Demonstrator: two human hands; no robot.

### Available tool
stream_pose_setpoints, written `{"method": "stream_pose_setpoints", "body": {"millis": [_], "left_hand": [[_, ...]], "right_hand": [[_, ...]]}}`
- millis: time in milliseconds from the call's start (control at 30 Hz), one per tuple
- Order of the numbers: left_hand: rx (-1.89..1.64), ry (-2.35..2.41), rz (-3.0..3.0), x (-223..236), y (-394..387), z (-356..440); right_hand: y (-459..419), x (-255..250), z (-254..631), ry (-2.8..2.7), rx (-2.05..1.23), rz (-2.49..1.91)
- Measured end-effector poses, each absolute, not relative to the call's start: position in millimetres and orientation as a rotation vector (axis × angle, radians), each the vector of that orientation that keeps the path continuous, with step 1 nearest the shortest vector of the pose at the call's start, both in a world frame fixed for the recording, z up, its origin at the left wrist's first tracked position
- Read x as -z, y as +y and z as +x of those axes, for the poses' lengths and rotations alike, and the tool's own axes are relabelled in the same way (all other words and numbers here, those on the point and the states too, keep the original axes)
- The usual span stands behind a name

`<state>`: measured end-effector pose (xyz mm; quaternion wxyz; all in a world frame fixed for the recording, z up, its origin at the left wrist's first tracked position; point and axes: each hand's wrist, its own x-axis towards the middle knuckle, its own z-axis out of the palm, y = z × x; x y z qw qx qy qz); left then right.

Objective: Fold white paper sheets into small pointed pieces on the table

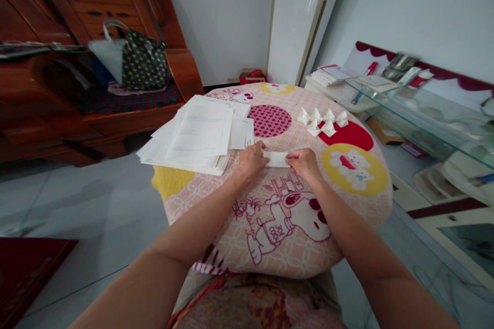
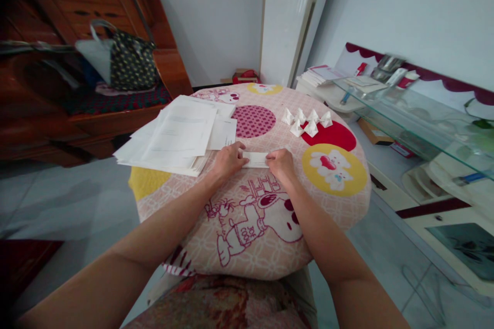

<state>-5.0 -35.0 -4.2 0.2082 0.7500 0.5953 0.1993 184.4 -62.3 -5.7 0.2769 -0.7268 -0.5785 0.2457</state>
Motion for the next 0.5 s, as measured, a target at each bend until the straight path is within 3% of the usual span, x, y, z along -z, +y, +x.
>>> {"method": "stream_pose_setpoints", "body": {"millis": [133, 267, 500], "left_hand": [[-0.710, 1.406, 2.281, 14.4, -28.3, -5.5], [-0.611, 1.066, 2.341, 19.9, -23.6, -3.9], [-0.528, 1.205, 2.337, 15.0, -31.9, 7.0]], "right_hand": [[-61.4, 6.4, 186.7, -1.628, -0.587, -1.951], [-61.3, 6.8, 188.9, -1.674, -0.552, -1.956], [-65.3, -3.6, 185.3, -1.714, -0.511, -2.037]]}}
